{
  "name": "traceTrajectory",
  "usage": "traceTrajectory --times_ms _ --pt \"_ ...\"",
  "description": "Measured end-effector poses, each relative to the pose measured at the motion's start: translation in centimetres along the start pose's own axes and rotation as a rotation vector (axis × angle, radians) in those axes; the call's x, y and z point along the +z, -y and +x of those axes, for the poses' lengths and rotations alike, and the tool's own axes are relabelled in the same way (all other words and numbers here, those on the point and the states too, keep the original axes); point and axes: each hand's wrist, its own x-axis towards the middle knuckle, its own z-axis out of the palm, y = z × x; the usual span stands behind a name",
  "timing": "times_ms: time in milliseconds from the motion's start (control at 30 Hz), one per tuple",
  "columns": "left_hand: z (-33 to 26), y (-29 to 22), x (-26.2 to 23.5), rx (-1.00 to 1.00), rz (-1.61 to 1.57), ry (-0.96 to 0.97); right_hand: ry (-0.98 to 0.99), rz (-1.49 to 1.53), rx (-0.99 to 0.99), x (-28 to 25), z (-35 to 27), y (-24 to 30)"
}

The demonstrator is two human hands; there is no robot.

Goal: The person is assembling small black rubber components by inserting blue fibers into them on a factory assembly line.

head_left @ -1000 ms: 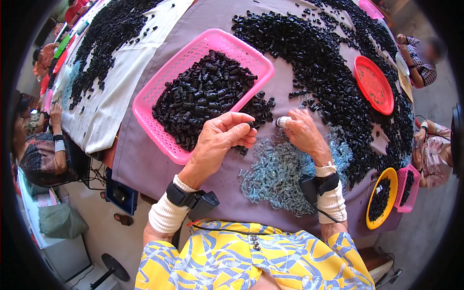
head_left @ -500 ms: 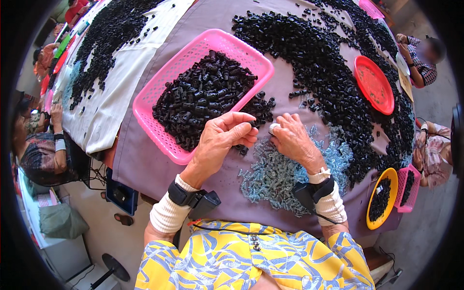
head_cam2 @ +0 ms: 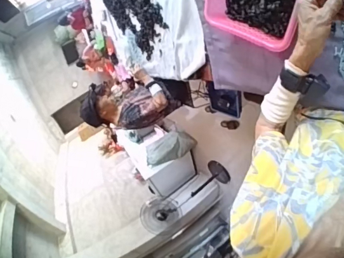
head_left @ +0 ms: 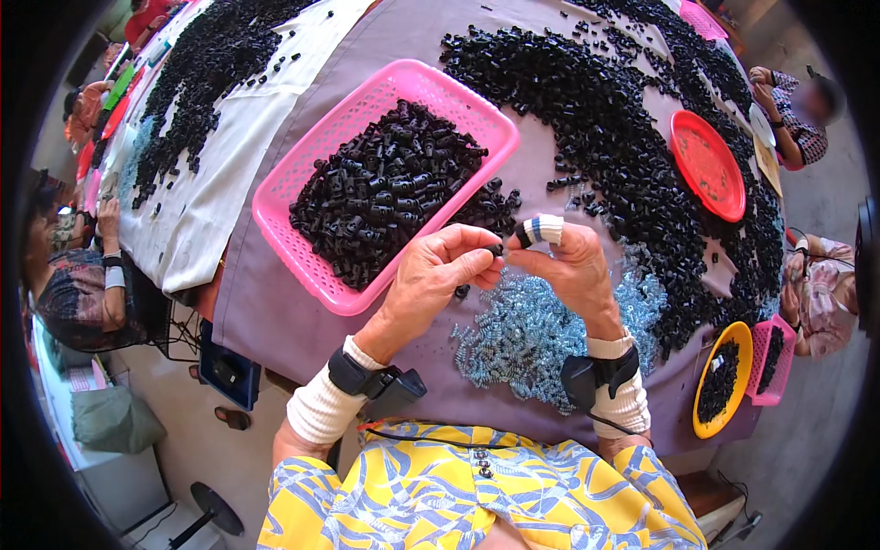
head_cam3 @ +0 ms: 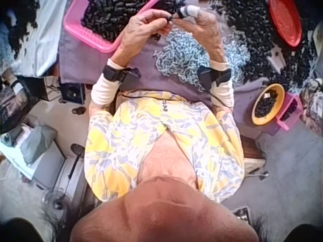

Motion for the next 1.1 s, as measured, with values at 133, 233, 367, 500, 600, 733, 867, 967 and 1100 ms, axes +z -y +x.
traceTrajectory --times_ms 133,233,367,500,600,733,867,967,1100 --pt "0.0 0.0 0.2 0.036 0.053 -0.022 0.039 -0.099 -0.056 0.2 0.4 0.4" --pt "-0.1 0.1 0.1 0.072 0.095 -0.038 0.059 -0.158 -0.079 0.3 0.9 1.3" --pt "0.0 -0.8 0.2 0.11 0.168 -0.064 0.063 -0.137 -0.157 0.5 1.8 0.8" --pt "0.1 -1.3 -0.1 0.143 0.185 -0.108 0.062 -0.005 -0.134 1.2 2.8 2.2" --pt "0.0 -1.5 -0.3 0.185 0.222 -0.111 0.088 0.073 -0.079 1.6 3.4 2.2" --pt "-0.3 -1.8 -0.6 0.216 0.223 -0.117 0.148 0.192 0.041 1.8 3.8 3.0" --pt "0.0 -2.4 -1.2 0.259 0.099 -0.188 0.088 0.005 -0.021 1.3 2.9 0.4" --pt "-0.3 -2.6 -1.8 0.255 0.081 -0.22 0.162 -0.251 -0.064 1.3 2.0 -0.9" --pt "-0.4 -2.6 -2.1 0.242 0.087 -0.231 0.271 -0.429 -0.122 1.9 0.7 -1.4"
